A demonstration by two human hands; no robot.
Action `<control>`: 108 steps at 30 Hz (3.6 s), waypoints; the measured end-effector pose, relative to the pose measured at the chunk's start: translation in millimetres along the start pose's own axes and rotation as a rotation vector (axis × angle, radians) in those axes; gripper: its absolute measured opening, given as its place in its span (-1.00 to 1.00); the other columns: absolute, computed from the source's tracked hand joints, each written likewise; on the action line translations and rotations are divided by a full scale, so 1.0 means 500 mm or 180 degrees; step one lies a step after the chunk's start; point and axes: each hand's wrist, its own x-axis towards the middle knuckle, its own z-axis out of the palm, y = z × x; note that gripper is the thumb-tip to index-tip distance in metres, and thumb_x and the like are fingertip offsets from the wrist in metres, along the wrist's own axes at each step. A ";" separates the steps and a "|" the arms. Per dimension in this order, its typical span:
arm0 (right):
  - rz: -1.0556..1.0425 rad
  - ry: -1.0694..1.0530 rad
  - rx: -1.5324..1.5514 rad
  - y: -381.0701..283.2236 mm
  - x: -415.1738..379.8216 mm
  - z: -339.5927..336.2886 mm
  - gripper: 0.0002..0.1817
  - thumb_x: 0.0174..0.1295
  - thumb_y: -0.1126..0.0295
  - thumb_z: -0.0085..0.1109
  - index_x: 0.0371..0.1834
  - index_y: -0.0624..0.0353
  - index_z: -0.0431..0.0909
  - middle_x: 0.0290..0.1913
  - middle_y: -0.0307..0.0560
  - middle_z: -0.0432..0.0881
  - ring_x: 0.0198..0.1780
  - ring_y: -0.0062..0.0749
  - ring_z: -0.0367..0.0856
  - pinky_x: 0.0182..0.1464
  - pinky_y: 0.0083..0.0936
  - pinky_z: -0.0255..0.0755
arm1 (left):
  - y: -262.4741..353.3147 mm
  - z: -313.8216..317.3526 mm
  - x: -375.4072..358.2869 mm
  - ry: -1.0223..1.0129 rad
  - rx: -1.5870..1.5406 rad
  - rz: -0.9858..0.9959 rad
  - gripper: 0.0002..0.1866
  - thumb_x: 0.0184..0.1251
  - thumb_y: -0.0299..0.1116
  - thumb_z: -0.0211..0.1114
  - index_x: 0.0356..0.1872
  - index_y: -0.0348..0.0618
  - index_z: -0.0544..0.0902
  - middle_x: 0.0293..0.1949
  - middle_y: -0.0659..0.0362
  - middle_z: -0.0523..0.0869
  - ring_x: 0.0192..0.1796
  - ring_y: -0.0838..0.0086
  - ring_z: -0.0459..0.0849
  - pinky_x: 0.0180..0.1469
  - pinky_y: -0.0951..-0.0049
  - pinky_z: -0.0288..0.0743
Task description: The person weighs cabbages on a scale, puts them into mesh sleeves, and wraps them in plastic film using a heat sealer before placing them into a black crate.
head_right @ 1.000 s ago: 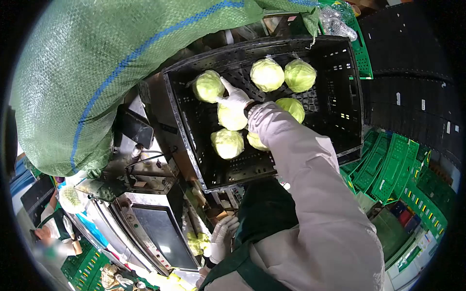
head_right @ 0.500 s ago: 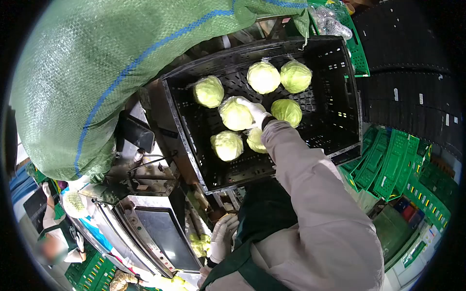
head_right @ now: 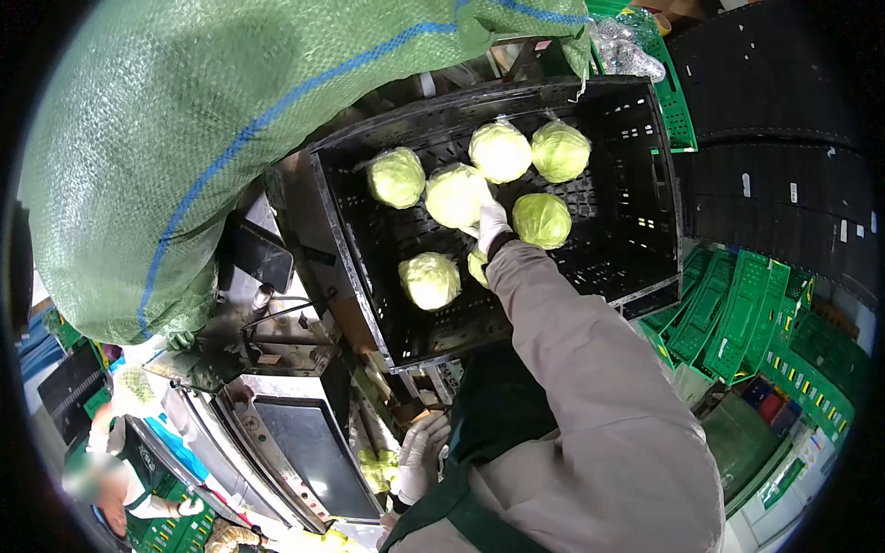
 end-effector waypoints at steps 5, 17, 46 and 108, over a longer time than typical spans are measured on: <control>-0.0201 0.0043 -0.0200 -0.037 0.023 0.037 -0.23 0.15 -0.36 0.02 0.30 -0.12 0.34 0.25 -0.21 0.47 0.24 -0.33 0.44 0.22 -0.08 0.34 | -0.001 -0.009 -0.002 0.0060 0.0054 -0.0028 -0.62 0.51 -0.36 -0.05 0.21 -0.40 0.40 0.13 -0.11 0.56 0.15 0.28 0.58 0.26 0.38 0.38; -0.2067 0.0690 -0.5809 -0.206 -0.111 -0.165 -0.46 0.12 0.05 0.25 0.13 0.08 0.51 0.09 0.11 0.57 0.12 -0.07 0.52 0.20 -0.31 0.37 | 0.000 -0.006 -0.014 0.0028 0.0026 -0.0030 -0.60 0.49 -0.32 -0.01 0.22 -0.37 0.39 0.13 -0.09 0.56 0.16 0.27 0.56 0.28 0.34 0.35; -0.2506 -0.2020 -0.4436 0.183 -0.492 0.399 -0.60 0.45 0.24 -0.07 0.25 0.20 0.42 0.05 -0.22 0.53 -0.06 -0.53 0.46 -0.04 -0.56 0.32 | -0.484 -0.534 -0.575 0.3912 -0.2687 0.2585 -0.65 0.41 -0.32 0.14 0.15 -0.21 0.51 0.07 0.15 0.61 0.00 0.52 0.62 0.05 0.50 0.49; 0.1882 -0.6233 -0.5416 0.906 -1.128 0.175 -0.03 0.13 0.50 0.30 0.52 0.21 -0.18 0.43 0.05 0.14 0.41 -0.28 0.20 0.36 -0.41 0.19 | -0.562 -0.588 -0.456 0.4592 -0.0280 0.2211 0.14 -0.19 -0.42 0.50 0.43 -0.38 -0.07 0.36 -0.26 0.18 0.42 -0.07 0.16 0.44 0.22 0.08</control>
